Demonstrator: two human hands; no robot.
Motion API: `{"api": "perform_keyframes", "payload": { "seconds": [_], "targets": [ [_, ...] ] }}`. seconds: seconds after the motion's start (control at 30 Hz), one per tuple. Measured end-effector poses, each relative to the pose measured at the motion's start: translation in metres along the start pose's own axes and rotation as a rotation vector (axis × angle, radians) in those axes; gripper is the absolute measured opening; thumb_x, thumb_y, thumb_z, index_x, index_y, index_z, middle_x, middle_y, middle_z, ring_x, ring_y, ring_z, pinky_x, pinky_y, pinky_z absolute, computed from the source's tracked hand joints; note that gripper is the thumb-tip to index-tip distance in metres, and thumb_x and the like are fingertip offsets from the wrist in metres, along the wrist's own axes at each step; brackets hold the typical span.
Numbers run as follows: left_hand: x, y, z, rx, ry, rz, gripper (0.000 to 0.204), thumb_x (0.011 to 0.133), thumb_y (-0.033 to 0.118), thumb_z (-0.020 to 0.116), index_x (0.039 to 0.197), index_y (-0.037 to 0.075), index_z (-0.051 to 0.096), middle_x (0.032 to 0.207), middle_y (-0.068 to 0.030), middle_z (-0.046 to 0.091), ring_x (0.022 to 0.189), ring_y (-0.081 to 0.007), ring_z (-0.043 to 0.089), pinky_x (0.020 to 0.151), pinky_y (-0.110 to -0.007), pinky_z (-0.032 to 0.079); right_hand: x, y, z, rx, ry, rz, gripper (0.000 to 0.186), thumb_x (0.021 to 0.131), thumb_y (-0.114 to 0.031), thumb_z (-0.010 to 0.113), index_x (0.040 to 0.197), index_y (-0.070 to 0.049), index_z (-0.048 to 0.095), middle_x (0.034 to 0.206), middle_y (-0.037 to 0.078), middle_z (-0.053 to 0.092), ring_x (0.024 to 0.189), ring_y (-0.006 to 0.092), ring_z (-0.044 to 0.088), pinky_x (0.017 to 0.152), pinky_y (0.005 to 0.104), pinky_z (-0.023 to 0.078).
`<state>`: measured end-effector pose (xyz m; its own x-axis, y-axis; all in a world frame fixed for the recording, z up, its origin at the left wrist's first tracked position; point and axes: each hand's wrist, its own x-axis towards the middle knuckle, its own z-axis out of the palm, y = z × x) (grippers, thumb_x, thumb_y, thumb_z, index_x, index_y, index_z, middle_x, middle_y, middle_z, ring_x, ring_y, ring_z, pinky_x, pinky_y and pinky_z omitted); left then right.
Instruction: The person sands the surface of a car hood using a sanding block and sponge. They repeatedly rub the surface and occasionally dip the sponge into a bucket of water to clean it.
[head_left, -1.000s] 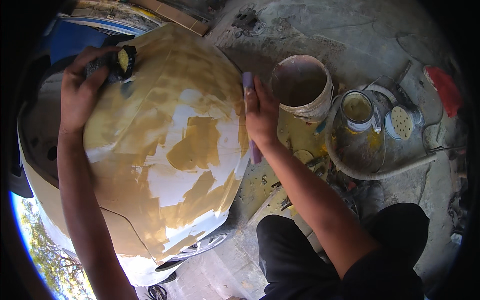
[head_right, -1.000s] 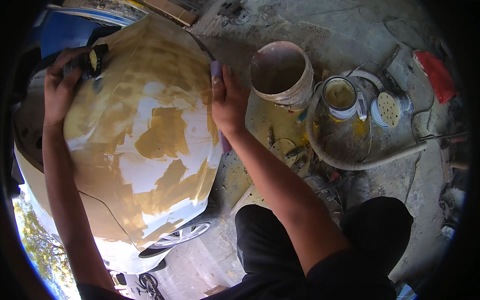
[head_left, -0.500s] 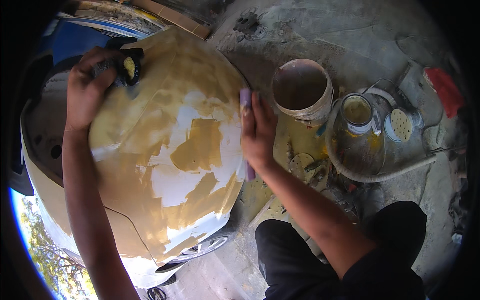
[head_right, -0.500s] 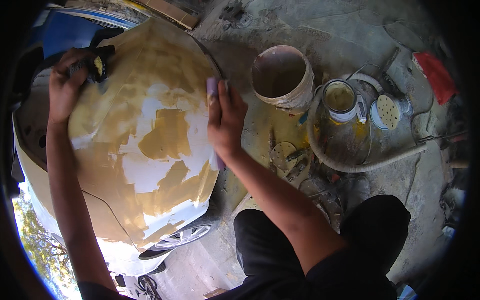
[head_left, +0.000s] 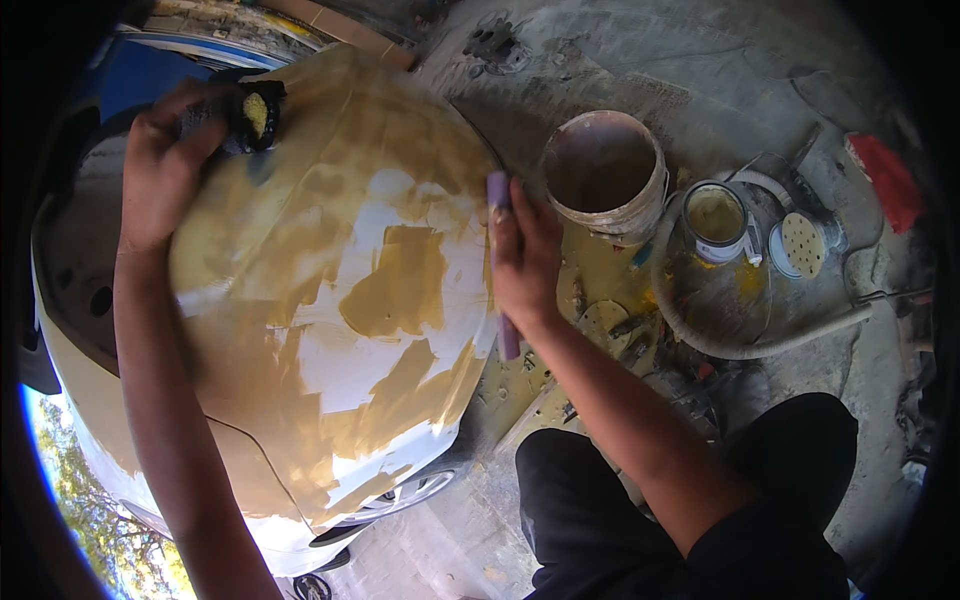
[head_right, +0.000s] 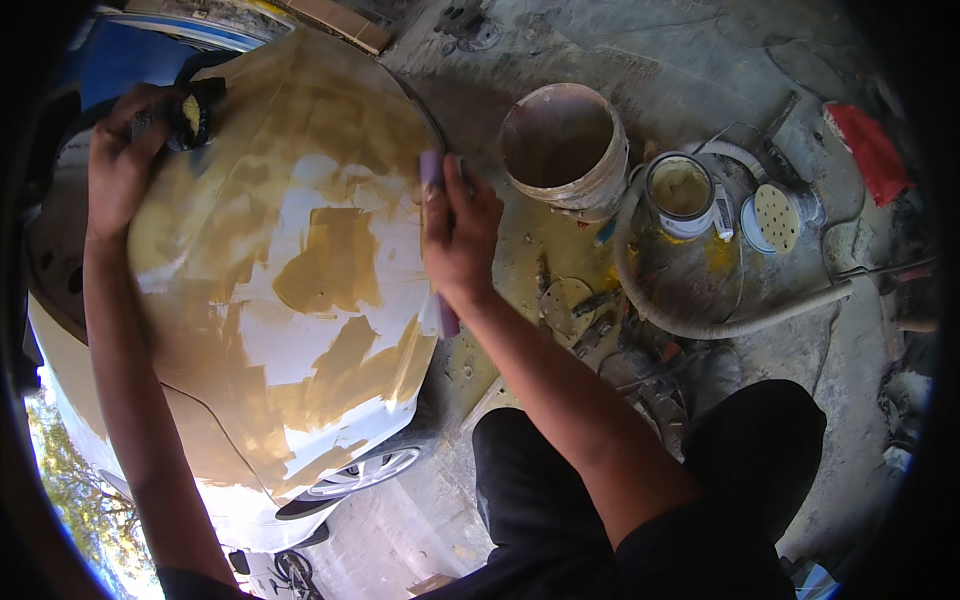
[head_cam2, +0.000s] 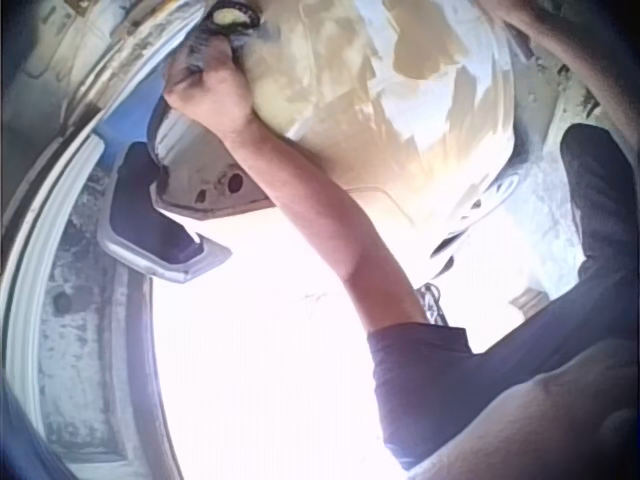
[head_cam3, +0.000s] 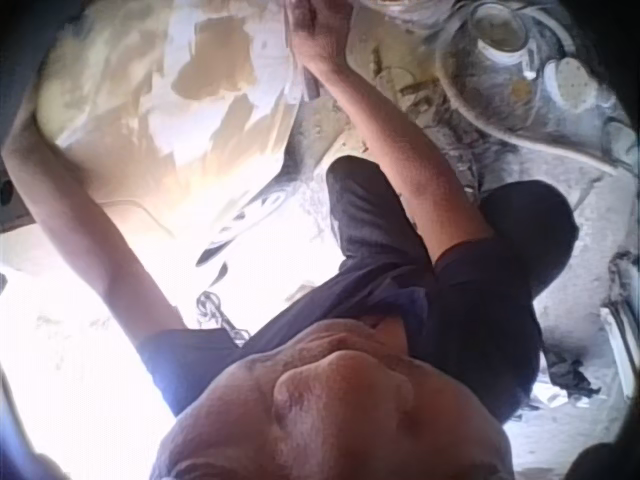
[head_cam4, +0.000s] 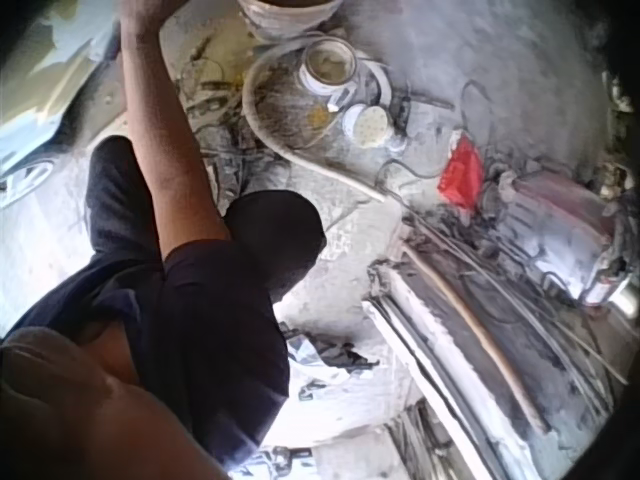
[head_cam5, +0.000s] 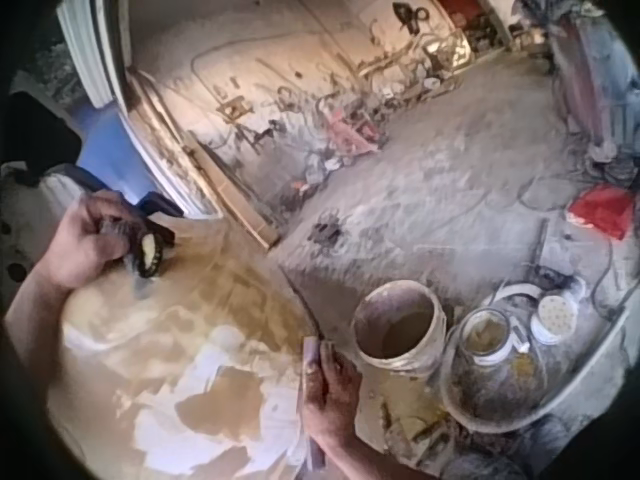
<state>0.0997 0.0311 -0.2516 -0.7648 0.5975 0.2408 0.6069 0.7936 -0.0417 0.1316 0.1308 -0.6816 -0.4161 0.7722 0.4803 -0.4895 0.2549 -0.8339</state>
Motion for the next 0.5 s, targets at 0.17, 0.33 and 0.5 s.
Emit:
{"api": "perform_keyframes", "payload": {
  "seconds": [0.17, 0.33, 0.5],
  "targets": [
    [0.001, -0.006, -0.001, 0.106, 0.040, 0.062, 0.032, 0.095, 0.007, 0.068, 0.122, -0.003, 0.082, 0.116, -0.0084, 0.080, 0.109, -0.0178, 0.071, 0.104, -0.030, 0.052, 0.012, 0.025, 0.011, 0.122, -0.186, 0.168, 0.037, 0.110, -0.017, 0.071, 0.139, 0.006, 0.078, 0.113, 0.028, 0.077, 0.093, 0.0440, 0.074, 0.081, 0.0528, 0.058],
    [0.002, -0.006, -0.002, -0.022, -0.016, -0.061, 0.034, 0.095, 0.009, 0.068, 0.123, -0.005, 0.082, 0.118, -0.0082, 0.080, 0.111, -0.0174, 0.072, 0.106, -0.030, 0.053, 0.005, 0.024, 0.011, 0.180, -0.135, 0.067, 0.040, 0.110, -0.017, 0.073, 0.143, 0.005, 0.076, 0.121, 0.027, 0.077, 0.094, 0.0440, 0.074, 0.086, 0.0523, 0.059],
    [0.001, -0.003, -0.002, -0.003, -0.001, 0.025, 0.035, 0.095, 0.010, 0.068, 0.124, -0.005, 0.082, 0.117, -0.0081, 0.081, 0.111, -0.0178, 0.072, 0.106, -0.031, 0.054, 0.014, 0.033, 0.014, 0.163, -0.203, 0.181, 0.035, 0.109, -0.015, 0.073, 0.138, 0.004, 0.077, 0.109, 0.024, 0.076, 0.097, 0.0419, 0.073, 0.084, 0.0501, 0.058]
  ]
}}
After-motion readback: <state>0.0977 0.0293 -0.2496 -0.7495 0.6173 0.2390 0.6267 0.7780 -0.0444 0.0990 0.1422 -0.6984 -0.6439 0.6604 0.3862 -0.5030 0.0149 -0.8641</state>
